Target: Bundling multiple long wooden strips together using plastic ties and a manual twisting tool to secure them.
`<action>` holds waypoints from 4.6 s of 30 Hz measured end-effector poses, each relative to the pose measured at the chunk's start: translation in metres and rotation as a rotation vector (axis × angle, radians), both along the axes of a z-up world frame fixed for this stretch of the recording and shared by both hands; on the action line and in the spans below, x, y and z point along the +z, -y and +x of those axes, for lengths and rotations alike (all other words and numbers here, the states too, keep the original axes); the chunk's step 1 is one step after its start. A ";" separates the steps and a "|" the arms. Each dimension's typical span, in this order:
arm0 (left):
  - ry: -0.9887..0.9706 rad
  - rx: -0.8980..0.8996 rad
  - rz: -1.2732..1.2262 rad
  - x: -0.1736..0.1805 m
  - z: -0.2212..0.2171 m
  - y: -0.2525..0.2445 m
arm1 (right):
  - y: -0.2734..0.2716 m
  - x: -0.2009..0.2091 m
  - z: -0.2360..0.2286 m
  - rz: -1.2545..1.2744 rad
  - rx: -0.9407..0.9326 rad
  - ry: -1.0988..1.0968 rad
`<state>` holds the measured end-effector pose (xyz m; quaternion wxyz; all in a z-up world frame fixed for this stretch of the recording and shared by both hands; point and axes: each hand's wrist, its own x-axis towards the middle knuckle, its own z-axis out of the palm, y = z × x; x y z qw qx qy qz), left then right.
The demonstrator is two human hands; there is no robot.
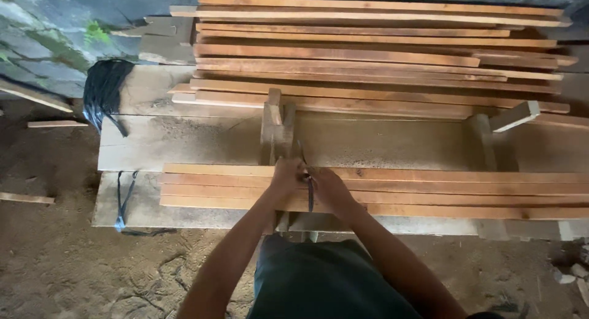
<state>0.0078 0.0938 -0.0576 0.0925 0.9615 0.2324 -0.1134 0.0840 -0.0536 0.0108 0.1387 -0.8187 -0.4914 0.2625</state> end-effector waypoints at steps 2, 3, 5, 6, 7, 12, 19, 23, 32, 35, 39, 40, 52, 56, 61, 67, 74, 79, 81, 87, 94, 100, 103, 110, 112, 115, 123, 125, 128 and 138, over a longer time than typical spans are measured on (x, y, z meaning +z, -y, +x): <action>0.423 0.543 -1.104 0.041 -0.012 0.001 | 0.002 0.014 -0.001 0.085 0.048 -0.024; 0.421 0.541 -1.105 0.052 -0.013 0.006 | 0.003 0.016 -0.003 0.085 0.045 -0.024; 0.534 0.614 -1.184 0.074 -0.013 0.015 | 0.004 0.021 -0.004 0.060 0.028 -0.020; 0.532 0.610 -1.185 0.052 -0.011 0.013 | 0.005 0.019 -0.004 0.059 0.024 -0.020; 0.491 0.531 -1.048 0.029 -0.009 0.011 | 0.005 0.017 -0.003 0.081 -0.004 -0.074; 0.393 0.525 -0.801 0.029 0.007 0.018 | 0.017 0.023 0.000 0.125 -0.131 -0.229; 0.322 0.472 -0.888 -0.007 0.007 0.007 | 0.029 0.056 0.011 0.070 -0.210 -0.302; 0.397 0.414 -0.968 -0.036 0.011 0.002 | 0.035 -0.028 0.041 0.225 -0.605 -0.651; 0.361 0.355 -0.892 0.035 0.007 0.011 | -0.005 0.057 0.047 0.344 -0.398 -0.525; 0.347 0.346 -0.975 -0.013 0.013 -0.015 | -0.024 0.062 0.048 0.275 -0.334 -0.461; 0.525 0.181 -0.896 -0.024 0.004 -0.008 | -0.053 0.070 0.048 0.372 -0.239 -0.426; 0.561 0.137 -0.775 -0.003 0.001 -0.004 | -0.061 0.072 0.050 0.347 -0.200 -0.392; 0.702 0.003 -0.793 0.034 -0.012 -0.003 | -0.088 0.038 0.047 0.458 -0.341 -0.365; 0.606 0.193 -0.811 0.062 -0.006 0.009 | -0.037 0.015 0.028 0.370 -0.327 -0.146; 0.398 0.199 -0.762 0.039 -0.004 0.005 | -0.010 -0.086 0.033 0.342 -0.094 0.087; 0.294 0.325 -0.813 0.055 -0.002 0.008 | -0.005 -0.055 0.018 0.466 -0.002 0.300; 0.285 0.320 -0.795 0.084 -0.006 0.017 | -0.005 -0.058 0.019 0.423 -0.012 0.293; 0.442 0.471 -0.960 0.040 -0.008 0.004 | -0.004 -0.062 0.024 0.360 0.032 0.281; 0.393 0.440 -0.920 0.036 -0.009 -0.002 | -0.005 -0.061 0.024 0.335 0.046 0.296; 0.264 0.319 -0.957 0.068 -0.020 -0.006 | -0.001 -0.054 0.028 0.354 0.041 0.198; 0.207 0.343 -0.910 0.123 -0.016 0.001 | -0.004 -0.022 0.037 0.410 0.062 0.067; 0.420 0.362 -0.851 0.043 -0.010 -0.010 | -0.004 -0.036 0.049 0.510 0.135 -0.048; 0.330 0.511 -0.988 0.082 -0.005 -0.015 | -0.006 -0.031 0.052 0.538 0.172 -0.110; 0.222 0.242 -0.979 0.043 -0.005 -0.030 | -0.008 -0.034 0.064 0.512 0.226 -0.220; 0.218 0.216 -0.909 0.013 -0.005 -0.032 | -0.006 -0.022 0.062 0.499 0.225 -0.205; 0.232 0.217 -0.842 0.032 -0.004 -0.025 | -0.006 -0.025 0.065 0.473 0.232 -0.227; 0.344 0.289 -0.868 0.066 -0.009 -0.021 | -0.006 -0.027 0.070 0.497 0.222 -0.303; 0.390 0.288 -0.881 0.070 -0.011 -0.022 | -0.007 -0.008 0.068 0.521 0.238 -0.241; 0.381 0.252 -0.761 0.056 -0.012 -0.016 | -0.008 -0.011 0.059 0.601 0.189 -0.182; 0.318 0.312 -0.661 0.059 -0.019 0.001 | -0.022 -0.039 0.069 0.655 0.158 -0.396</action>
